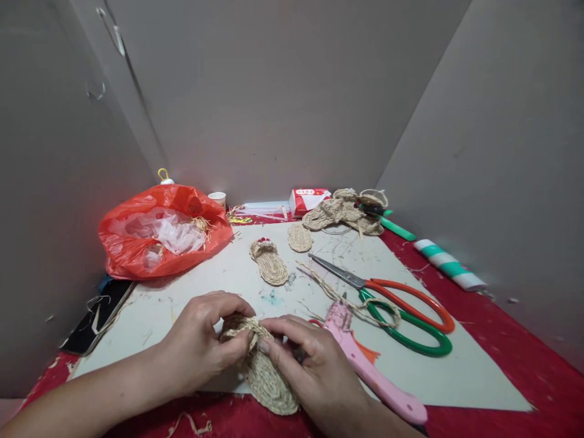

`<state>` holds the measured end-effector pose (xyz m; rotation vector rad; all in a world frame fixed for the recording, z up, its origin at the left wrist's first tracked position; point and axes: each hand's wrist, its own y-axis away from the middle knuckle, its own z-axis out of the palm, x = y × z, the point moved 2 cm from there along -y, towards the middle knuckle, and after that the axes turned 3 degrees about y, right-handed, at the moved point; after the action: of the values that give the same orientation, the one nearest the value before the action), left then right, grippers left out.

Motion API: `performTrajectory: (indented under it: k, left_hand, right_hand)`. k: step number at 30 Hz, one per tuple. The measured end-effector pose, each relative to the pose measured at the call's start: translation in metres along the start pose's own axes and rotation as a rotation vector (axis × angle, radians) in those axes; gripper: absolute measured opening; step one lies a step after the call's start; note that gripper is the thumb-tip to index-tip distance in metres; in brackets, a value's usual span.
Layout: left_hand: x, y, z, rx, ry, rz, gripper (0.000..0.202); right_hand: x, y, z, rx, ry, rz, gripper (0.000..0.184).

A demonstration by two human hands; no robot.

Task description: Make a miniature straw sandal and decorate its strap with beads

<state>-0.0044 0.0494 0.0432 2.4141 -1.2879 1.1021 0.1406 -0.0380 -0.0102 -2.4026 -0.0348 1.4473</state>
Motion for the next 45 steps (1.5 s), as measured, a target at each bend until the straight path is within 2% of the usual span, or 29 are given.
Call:
performTrajectory:
  k: [9, 14, 18, 22, 25, 27, 29, 33, 37, 40, 45]
  left_hand:
    - [0.006, -0.001, 0.005, 0.003, 0.336, -0.206, 0.005]
    - [0.003, 0.001, 0.01, -0.015, 0.547, -0.288, 0.003]
    - [-0.001, -0.001, 0.012, -0.01, 0.628, -0.355, 0.003]
    - [-0.006, -0.001, 0.017, -0.052, 0.716, -0.436, 0.005]
    - [-0.006, 0.003, 0.018, -0.012, 0.607, -0.39, 0.003]
    - [-0.001, 0.004, 0.016, 0.061, 0.437, -0.26, 0.005]
    - [0.004, 0.005, 0.012, 0.07, 0.35, -0.169, 0.007]
    - [0.008, 0.001, 0.003, -0.056, 0.455, -0.18, 0.014]
    - [0.003, -0.003, -0.007, -0.164, 0.576, -0.186, 0.024]
    - [-0.001, -0.003, -0.013, -0.256, 0.596, -0.171, 0.028]
    - [0.001, -0.002, -0.02, -0.295, 0.484, -0.104, 0.047]
  right_hand:
    - [-0.005, 0.0, -0.001, 0.053, 0.038, -0.165, 0.018]
    - [-0.004, 0.001, 0.0, 0.057, 0.047, -0.204, 0.017]
    - [-0.005, 0.002, 0.001, 0.072, 0.126, -0.271, 0.017]
    - [-0.005, 0.005, 0.005, 0.088, 0.234, -0.379, 0.019]
    - [-0.007, 0.006, 0.006, 0.113, 0.284, -0.447, 0.021]
    - [-0.007, 0.006, 0.005, 0.114, 0.248, -0.389, 0.02]
    - [-0.006, 0.005, 0.003, 0.103, 0.15, -0.253, 0.017]
    - [0.0, 0.005, 0.002, 0.058, -0.105, 0.067, 0.016]
    - [0.003, 0.002, 0.002, 0.02, -0.377, 0.375, 0.028]
    - [0.001, -0.001, 0.0, 0.01, -0.522, 0.438, 0.031]
    - [-0.003, -0.005, -0.003, -0.002, -0.62, 0.387, 0.023]
